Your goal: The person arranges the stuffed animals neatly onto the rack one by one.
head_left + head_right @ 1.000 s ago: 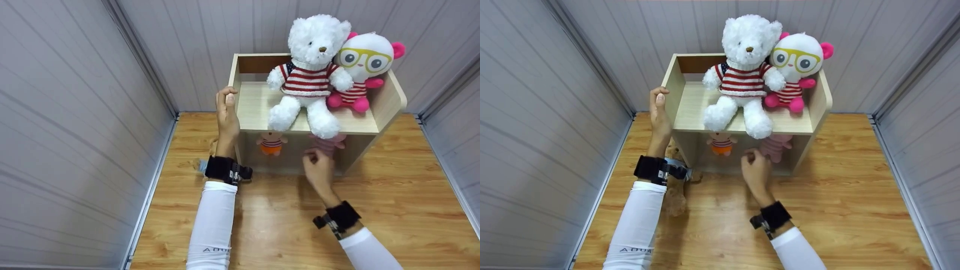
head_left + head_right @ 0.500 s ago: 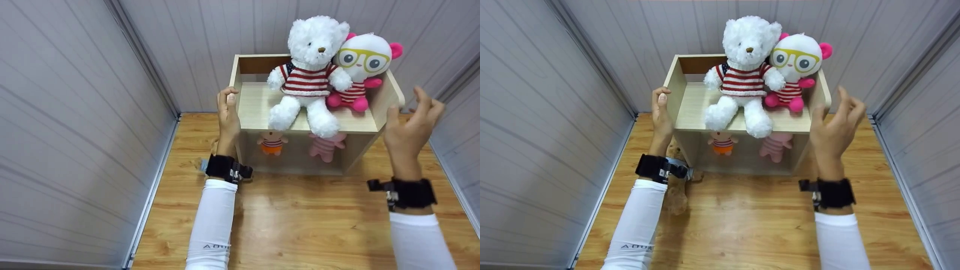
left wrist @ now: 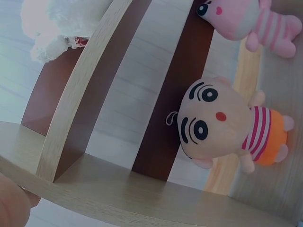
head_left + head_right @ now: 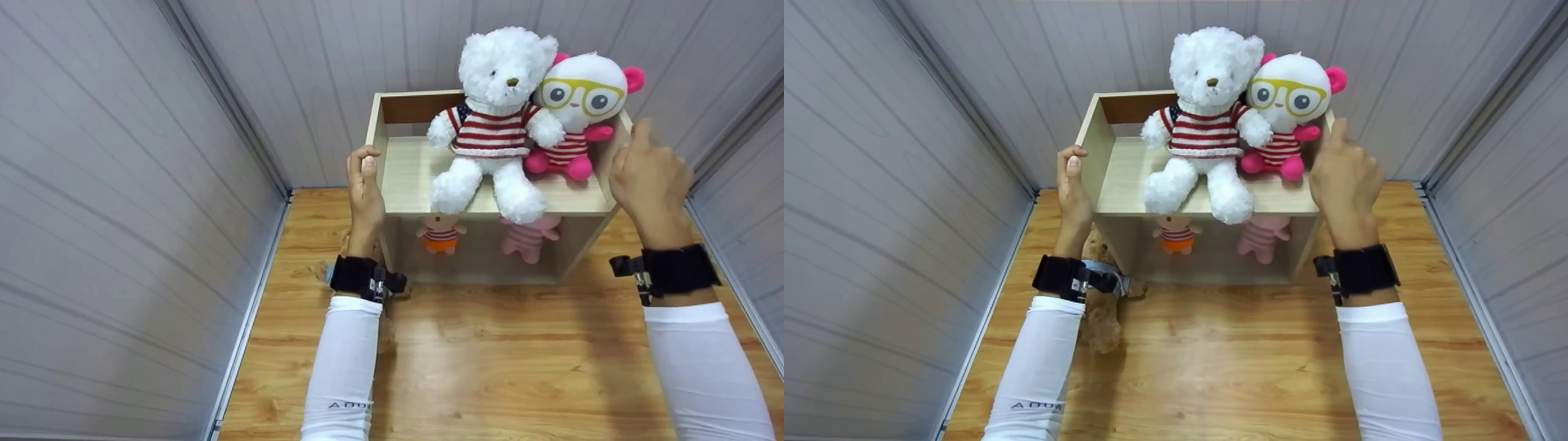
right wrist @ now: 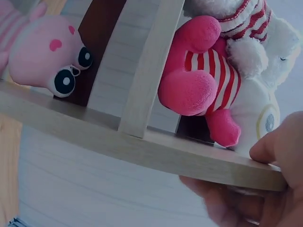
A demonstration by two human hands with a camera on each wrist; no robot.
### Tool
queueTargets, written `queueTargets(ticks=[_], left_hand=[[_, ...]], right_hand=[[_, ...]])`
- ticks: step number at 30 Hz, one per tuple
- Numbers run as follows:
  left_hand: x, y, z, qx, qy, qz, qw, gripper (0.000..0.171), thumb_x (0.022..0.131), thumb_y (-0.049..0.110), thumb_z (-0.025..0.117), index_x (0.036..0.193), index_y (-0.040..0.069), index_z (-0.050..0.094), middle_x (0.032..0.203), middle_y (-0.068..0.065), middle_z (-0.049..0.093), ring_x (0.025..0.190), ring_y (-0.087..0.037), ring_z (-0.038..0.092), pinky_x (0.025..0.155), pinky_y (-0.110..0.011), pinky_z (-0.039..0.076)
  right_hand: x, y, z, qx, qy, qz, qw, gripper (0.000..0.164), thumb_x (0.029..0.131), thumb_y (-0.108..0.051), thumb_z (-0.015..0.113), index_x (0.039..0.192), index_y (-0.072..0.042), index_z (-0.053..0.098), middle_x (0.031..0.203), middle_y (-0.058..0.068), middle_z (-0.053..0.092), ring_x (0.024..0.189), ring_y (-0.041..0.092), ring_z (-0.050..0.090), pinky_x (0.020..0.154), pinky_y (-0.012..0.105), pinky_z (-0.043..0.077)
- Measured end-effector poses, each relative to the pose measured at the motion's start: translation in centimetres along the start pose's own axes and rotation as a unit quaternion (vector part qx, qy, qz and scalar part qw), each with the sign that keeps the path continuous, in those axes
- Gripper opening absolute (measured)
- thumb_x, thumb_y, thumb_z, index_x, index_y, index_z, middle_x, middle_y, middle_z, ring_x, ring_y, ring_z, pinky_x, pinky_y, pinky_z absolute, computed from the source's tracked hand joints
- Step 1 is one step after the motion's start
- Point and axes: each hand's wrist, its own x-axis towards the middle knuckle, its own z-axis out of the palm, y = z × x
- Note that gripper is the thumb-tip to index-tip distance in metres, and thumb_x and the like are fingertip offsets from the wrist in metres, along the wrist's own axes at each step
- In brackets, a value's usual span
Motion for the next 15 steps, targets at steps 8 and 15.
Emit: queueTargets(ticks=[8,15], left_hand=[[-0.07,-0.06,0.22,-0.009,-0.005,-0.003,0.9999,0.092,0.091,0.082,0.037,0.119,-0.004,0.052,0.126,-0.015,0.047,0.124,-0.021,0.043,0.108,-0.035,0.029],[-0.35,0.47,-0.71,0.004,-0.039,-0.018,0.9991,0.052,0.110,0.046,0.034,0.124,-0.001,0.051,0.135,-0.017,0.047,0.132,-0.021,0.042,0.113,-0.036,0.028]], right_hand=[[0.17,0.25,-0.15,0.007,-0.016,-0.003,1.000,0.055,0.109,-0.034,0.028,0.164,-0.029,0.021,0.083,0.034,0.056,0.065,0.044,0.050,0.057,0.053,0.039],[0.25,0.04,0.15,0.010,-0.030,0.011,0.999,0.058,0.108,-0.031,0.032,0.164,-0.033,0.018,0.069,0.022,0.050,0.056,0.030,0.043,0.051,0.042,0.035]])
